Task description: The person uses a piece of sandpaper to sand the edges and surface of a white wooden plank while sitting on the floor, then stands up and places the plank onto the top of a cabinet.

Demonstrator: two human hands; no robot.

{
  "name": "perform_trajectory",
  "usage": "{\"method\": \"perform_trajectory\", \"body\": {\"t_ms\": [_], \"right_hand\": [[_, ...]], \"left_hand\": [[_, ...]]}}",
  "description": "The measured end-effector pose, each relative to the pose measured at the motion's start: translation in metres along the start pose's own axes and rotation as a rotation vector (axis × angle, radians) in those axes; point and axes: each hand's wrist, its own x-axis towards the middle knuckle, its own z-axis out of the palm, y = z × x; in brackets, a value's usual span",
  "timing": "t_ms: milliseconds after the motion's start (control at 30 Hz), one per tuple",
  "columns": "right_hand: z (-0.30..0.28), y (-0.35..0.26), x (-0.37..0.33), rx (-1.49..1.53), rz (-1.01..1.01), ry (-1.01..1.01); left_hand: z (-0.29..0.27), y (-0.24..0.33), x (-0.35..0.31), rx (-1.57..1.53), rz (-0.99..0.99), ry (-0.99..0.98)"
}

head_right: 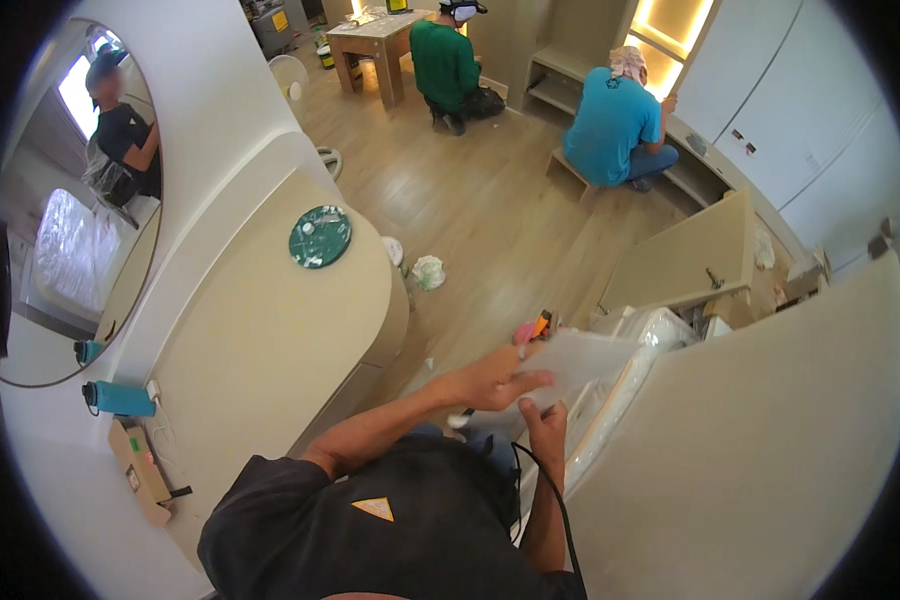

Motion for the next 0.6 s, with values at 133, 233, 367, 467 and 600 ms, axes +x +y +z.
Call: {"method": "perform_trajectory", "body": {"t_ms": [133,233,367,467,600], "right_hand": [[-0.047,-0.034,0.100,0.087,-0.135,-0.288],[-0.072,-0.039,0.146,-0.220,-0.180,-0.327],[-0.064,-0.026,0.189,-0.052,0.001,-0.184],[-0.053,-0.007,0.219,0.037,0.024,-0.071],[-0.065,0.016,0.276,0.072,0.038,-0.015]], "left_hand": [[-0.012,-0.016,0.064,-0.280,0.029,0.261],[-0.021,-0.022,0.097,-0.400,0.021,0.392],[-0.030,-0.050,0.156,0.219,0.350,0.172],[-0.047,-0.044,0.202,0.406,0.531,0.010],[-0.075,-0.068,0.259,0.382,0.642,0.049]]}}
